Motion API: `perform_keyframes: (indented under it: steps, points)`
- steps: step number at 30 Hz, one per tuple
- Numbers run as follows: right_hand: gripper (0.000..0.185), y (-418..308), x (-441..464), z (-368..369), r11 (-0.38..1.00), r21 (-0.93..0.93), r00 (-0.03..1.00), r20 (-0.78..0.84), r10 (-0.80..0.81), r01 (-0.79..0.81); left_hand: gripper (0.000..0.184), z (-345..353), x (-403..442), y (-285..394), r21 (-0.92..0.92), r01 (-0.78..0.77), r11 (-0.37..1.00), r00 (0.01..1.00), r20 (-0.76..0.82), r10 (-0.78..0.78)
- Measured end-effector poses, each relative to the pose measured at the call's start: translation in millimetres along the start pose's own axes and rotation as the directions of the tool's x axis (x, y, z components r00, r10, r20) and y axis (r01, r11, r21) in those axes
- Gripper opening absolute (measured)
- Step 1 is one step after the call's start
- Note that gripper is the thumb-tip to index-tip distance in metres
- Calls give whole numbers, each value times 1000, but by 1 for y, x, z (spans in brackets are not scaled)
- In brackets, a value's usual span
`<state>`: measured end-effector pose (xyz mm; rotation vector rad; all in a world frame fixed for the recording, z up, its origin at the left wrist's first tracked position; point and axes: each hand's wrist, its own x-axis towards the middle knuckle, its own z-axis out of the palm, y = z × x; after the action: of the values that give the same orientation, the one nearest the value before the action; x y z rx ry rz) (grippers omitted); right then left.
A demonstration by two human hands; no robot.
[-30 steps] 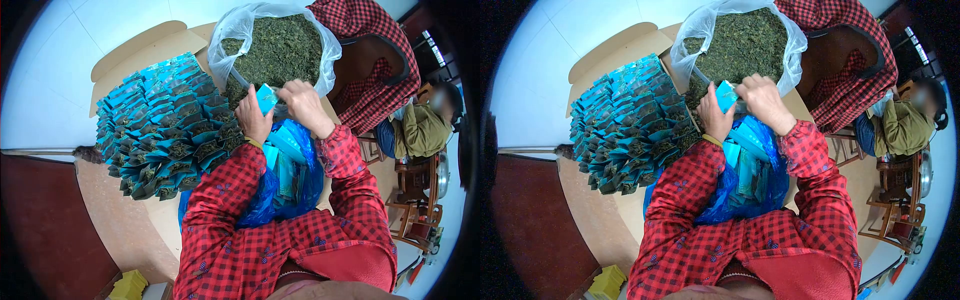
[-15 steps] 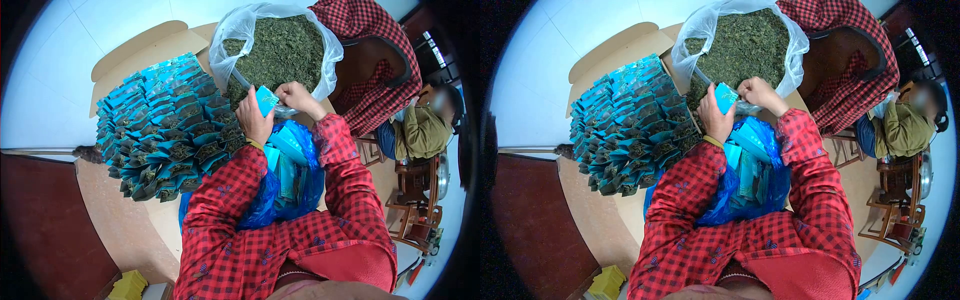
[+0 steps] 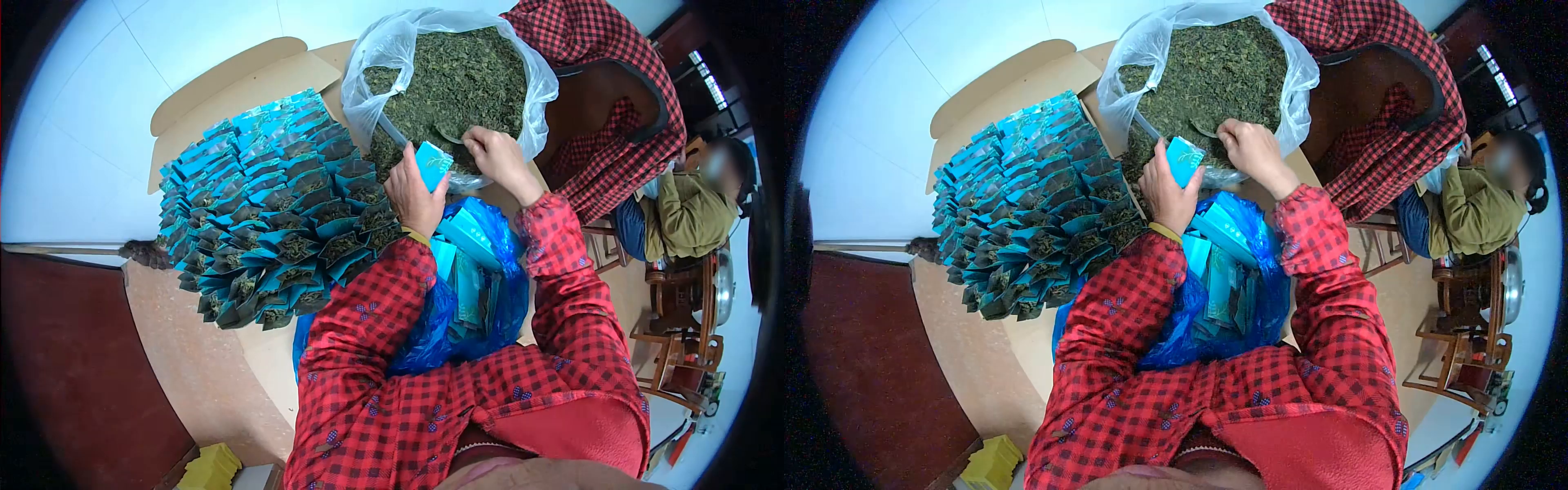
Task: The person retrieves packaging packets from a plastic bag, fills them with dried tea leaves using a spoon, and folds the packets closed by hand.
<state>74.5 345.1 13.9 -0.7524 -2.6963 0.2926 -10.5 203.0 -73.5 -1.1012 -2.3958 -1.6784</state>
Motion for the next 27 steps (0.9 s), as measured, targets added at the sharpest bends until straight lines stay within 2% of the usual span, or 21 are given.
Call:
perform_keyframes:
  steps: [5,8,17,20,21,24,25,27]
  points:
    - [13,-23,-19,-34,993,118,997,70,-31,22,84,-1,-1,1,9,11,1000,1000,16,-11]
    - [10,-29,-25,-38,967,-20,967,-12,-256,256,84,1,-1,0,9,-10,1000,1000,-3,10]
    - [13,-52,-31,-41,890,-270,930,68,-362,366,87,3,-1,0,9,-43,999,998,-40,43]
    - [12,-43,-25,-41,897,-255,920,-63,-388,361,87,3,-1,-1,2,-44,999,998,-45,44]
    - [12,-39,-22,-40,896,-254,919,-62,-390,363,87,2,-1,-1,3,-43,999,998,-46,43]
    - [15,-23,-16,-32,999,-25,999,-5,-40,39,86,3,-1,0,-18,-61,998,996,-70,60]
    - [15,-16,-13,-23,999,-25,999,-5,-38,38,86,3,-1,-1,-19,-62,998,996,-69,60]
    - [16,3,-5,4,974,220,976,220,-2,-47,85,3,-1,-1,-30,-75,997,995,-69,73]
